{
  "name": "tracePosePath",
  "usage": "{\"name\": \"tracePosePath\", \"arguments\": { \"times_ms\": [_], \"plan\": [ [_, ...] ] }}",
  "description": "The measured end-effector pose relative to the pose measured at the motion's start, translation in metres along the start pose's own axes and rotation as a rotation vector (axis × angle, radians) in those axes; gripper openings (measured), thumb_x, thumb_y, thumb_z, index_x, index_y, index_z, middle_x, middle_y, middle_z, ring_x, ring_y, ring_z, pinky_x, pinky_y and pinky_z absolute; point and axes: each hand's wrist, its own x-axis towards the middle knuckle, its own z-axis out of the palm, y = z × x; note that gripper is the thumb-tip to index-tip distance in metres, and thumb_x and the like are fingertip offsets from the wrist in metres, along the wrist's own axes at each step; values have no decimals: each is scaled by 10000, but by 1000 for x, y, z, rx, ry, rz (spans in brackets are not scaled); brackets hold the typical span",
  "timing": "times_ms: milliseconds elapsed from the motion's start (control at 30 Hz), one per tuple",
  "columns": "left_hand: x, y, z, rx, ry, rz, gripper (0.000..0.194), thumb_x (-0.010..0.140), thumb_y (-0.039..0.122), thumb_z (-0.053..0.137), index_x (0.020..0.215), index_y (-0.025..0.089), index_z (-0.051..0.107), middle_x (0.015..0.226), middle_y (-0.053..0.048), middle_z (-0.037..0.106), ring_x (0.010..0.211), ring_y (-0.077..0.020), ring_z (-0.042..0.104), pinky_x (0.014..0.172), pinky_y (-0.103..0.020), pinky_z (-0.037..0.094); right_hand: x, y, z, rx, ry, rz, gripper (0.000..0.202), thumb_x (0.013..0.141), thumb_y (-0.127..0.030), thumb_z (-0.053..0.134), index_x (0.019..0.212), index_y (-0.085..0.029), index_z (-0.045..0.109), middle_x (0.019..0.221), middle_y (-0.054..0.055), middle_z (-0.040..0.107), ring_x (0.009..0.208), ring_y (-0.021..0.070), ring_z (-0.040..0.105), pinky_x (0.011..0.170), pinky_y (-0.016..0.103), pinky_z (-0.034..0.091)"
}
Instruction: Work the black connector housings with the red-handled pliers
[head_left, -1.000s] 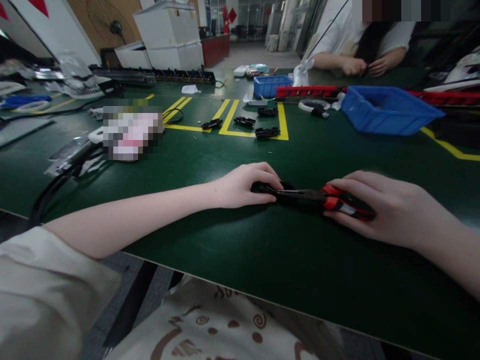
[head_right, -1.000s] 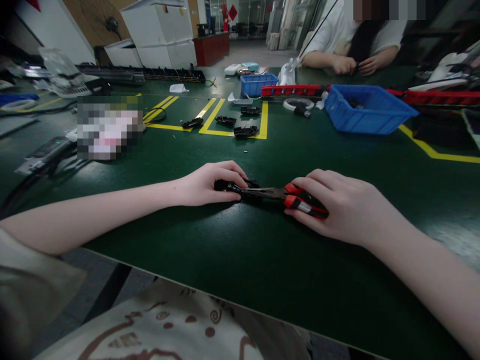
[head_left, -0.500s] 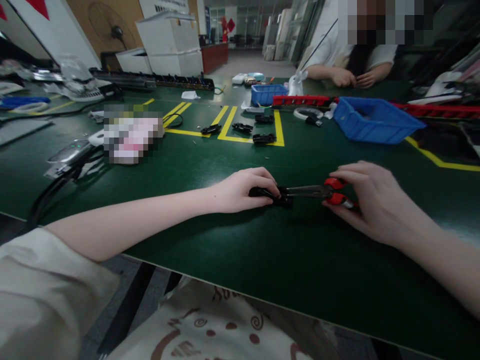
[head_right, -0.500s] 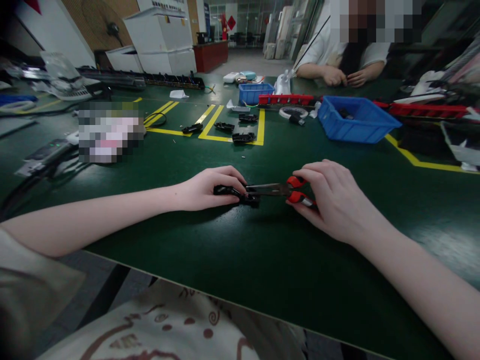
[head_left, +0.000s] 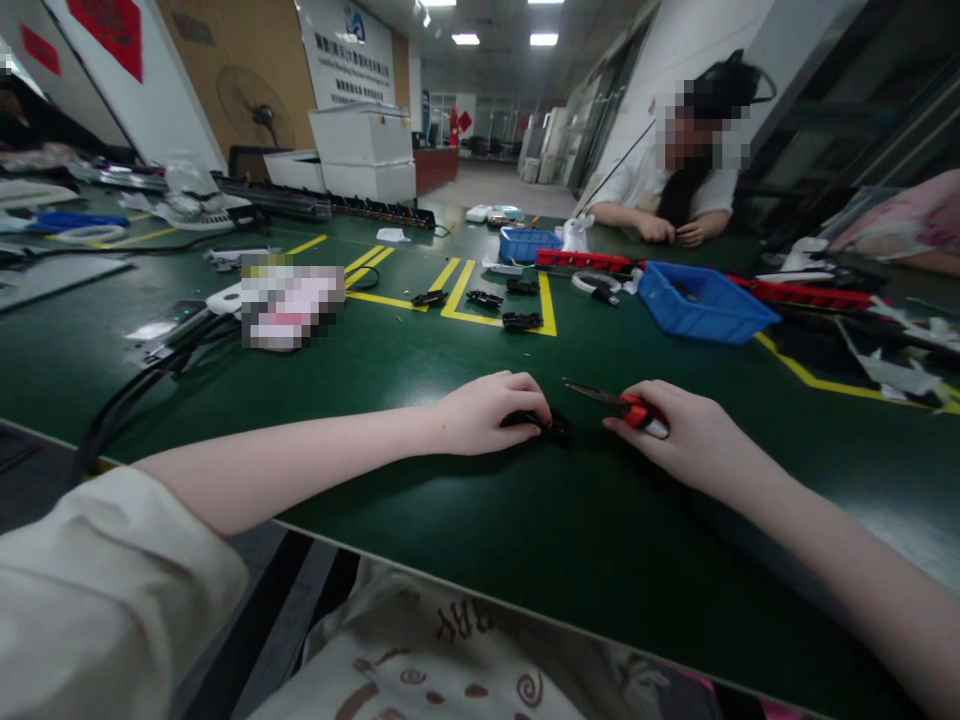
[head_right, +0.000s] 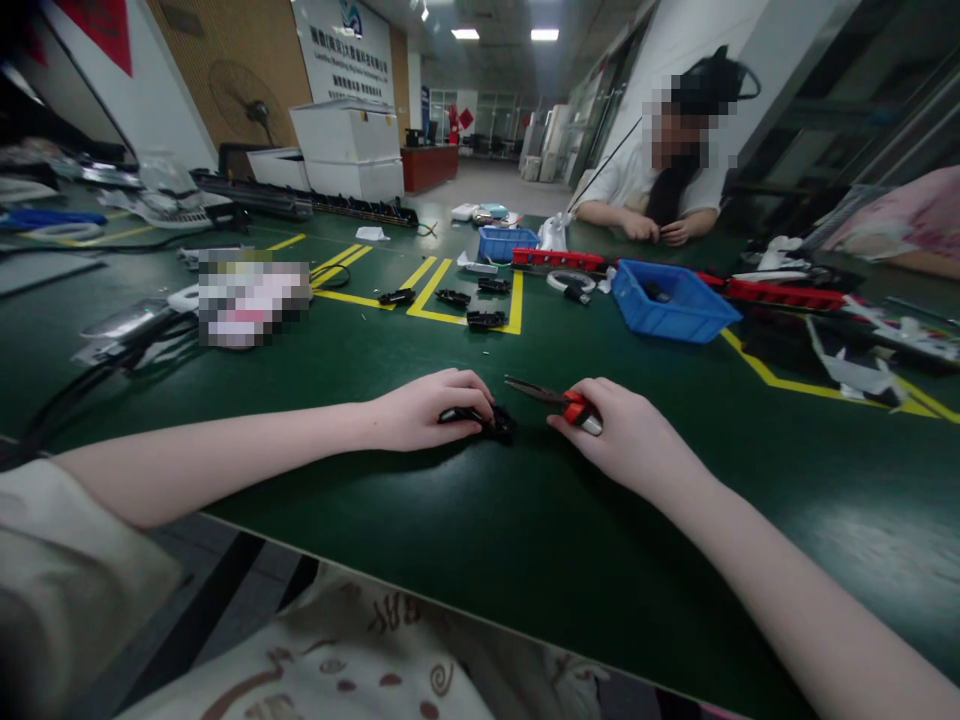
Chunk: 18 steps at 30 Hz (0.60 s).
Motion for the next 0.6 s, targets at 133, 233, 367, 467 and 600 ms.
{"name": "tracePosePath", "arguments": {
  "times_ms": [133, 233, 367, 467, 600],
  "plan": [
    [0, 0, 0, -3, -2, -2, 159, 962, 194, 623, 1088, 163, 714, 1190, -115, 679, 1148, -236, 650, 1011, -390, 524, 9, -21, -6, -29, 57, 62, 491, 862, -712, 592, 829, -225, 636, 828, 70, 673, 708, 234, 626, 618, 374, 481],
    [0, -1, 1, 7, -2, -11, 160, 953, 195, 631, 1089, 180, 715, 1178, -99, 679, 1127, -227, 652, 1011, -395, 527, 21, -34, -11, -77, 3, 109, 522, 911, -734, 511, 799, -236, 617, 802, 61, 667, 690, 224, 618, 572, 339, 418],
    [0, -1, 3, 10, 16, -17, 167, 947, 204, 643, 1092, 188, 726, 1179, -94, 676, 1116, -223, 654, 1002, -388, 532, 38, -39, -8, -208, 56, 13, 488, 1046, -557, 329, 854, -224, 631, 887, 88, 694, 731, 214, 627, 595, 329, 390],
    [0, -1, 2, 12, 29, -48, 170, 943, 207, 645, 1086, 191, 735, 1165, -90, 678, 1113, -225, 659, 1017, -394, 529, 45, -34, 3, -328, 120, -69, 477, 1073, -407, 273, 910, -189, 665, 927, 121, 712, 819, 231, 654, 682, 348, 417],
    [3, -7, 1, -24, 53, -132, 166, 946, 210, 627, 1067, 180, 737, 1166, -91, 699, 1128, -225, 653, 1069, -425, 500, 41, -23, 13, -370, 160, -46, 484, 1059, -346, 266, 945, -155, 696, 967, 163, 722, 895, 280, 654, 738, 395, 411]
  ]
}}
